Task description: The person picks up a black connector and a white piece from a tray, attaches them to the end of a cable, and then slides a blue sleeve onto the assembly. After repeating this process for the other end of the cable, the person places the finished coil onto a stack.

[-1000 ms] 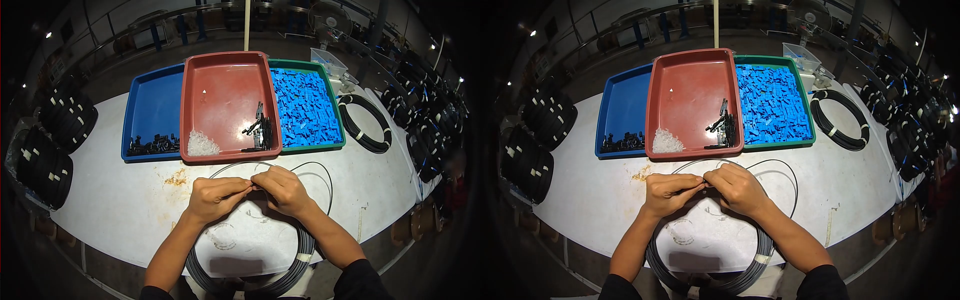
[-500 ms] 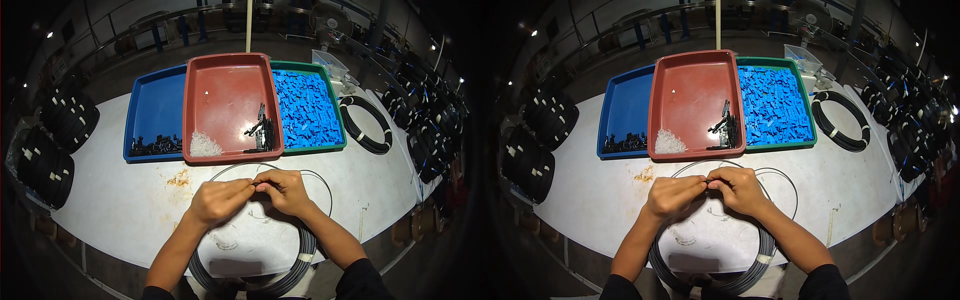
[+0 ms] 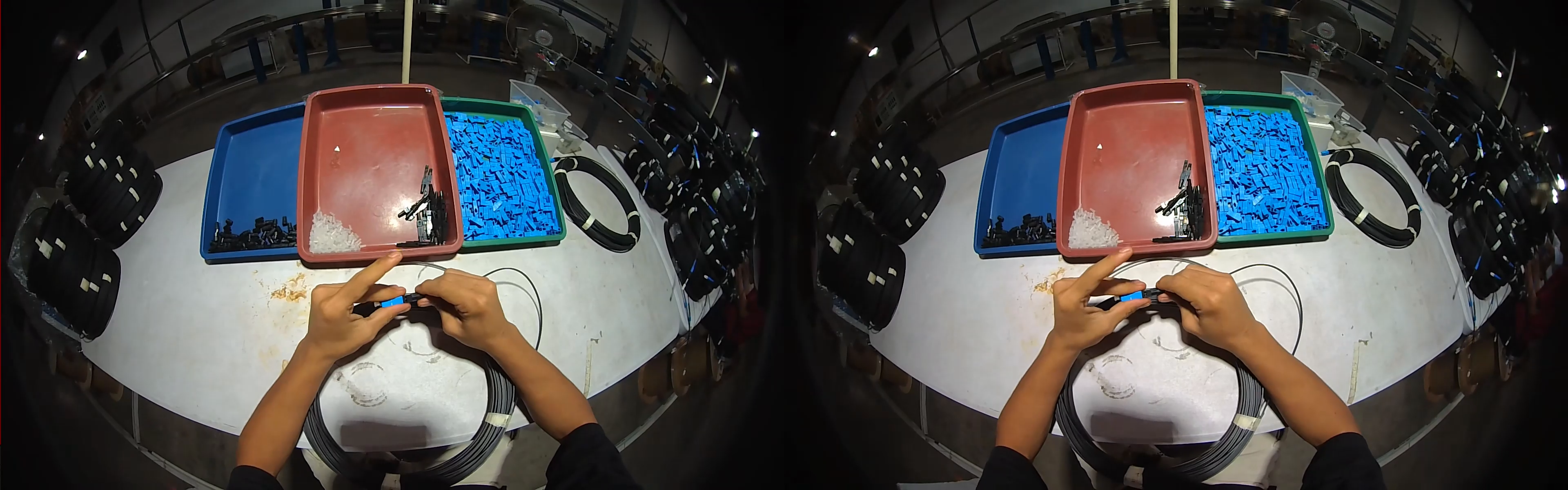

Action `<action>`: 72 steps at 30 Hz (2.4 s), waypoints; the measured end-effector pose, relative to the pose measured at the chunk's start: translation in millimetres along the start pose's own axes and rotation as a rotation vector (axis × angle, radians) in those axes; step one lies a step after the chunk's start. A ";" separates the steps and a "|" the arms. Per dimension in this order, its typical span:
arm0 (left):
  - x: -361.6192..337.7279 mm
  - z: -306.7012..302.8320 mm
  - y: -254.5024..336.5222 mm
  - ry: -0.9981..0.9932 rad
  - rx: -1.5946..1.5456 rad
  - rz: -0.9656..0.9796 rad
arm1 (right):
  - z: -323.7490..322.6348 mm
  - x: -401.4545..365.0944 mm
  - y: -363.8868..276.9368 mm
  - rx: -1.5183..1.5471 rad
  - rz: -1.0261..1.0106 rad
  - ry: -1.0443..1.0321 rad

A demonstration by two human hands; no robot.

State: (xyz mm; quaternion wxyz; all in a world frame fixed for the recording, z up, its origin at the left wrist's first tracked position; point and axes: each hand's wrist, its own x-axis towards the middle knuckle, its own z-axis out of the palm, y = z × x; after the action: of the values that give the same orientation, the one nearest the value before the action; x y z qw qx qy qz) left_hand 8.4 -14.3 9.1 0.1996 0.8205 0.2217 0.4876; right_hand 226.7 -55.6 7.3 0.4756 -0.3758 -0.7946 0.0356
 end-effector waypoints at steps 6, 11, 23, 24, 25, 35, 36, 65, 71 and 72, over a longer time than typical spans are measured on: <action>2.1 -1.1 3.2 -0.003 -0.006 -0.023 | -3.3 1.7 0.1 0.018 0.026 -0.015; -0.2 -0.2 1.8 -0.005 -0.008 -0.030 | -3.8 0.1 1.0 0.007 0.022 0.000; 1.7 0.0 3.7 -0.013 -0.030 -0.042 | 0.0 -0.5 3.0 -0.008 -0.002 -0.013; 1.5 -0.1 2.1 -0.009 -0.016 -0.014 | -0.2 -0.4 3.9 -0.003 -0.004 -0.008; 1.2 -0.2 0.7 -0.004 -0.001 0.013 | -0.9 0.4 3.6 -0.003 -0.004 -0.010; 0.9 1.0 -0.3 0.007 -0.067 -0.029 | -0.7 0.5 2.9 -0.019 0.006 0.004; 1.5 0.9 1.1 -0.011 -0.031 -0.009 | 0.1 0.0 4.0 -0.014 0.005 -0.001; 2.9 -0.6 1.3 0.027 -0.020 -0.021 | -3.5 1.7 2.0 -0.022 0.020 -0.004; 3.2 -2.3 -0.6 0.034 -0.018 -0.017 | -3.1 1.5 4.1 -0.020 0.013 -0.001; 2.8 -2.2 -1.4 0.034 -0.019 -0.018 | -2.9 1.4 4.4 -0.013 0.012 0.000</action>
State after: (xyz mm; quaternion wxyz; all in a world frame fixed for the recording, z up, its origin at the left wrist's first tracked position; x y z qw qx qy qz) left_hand 7.4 -11.3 11.3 0.2081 0.8082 0.2276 0.5016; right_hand 231.1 -52.4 8.1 0.4729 -0.3835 -0.7926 0.0330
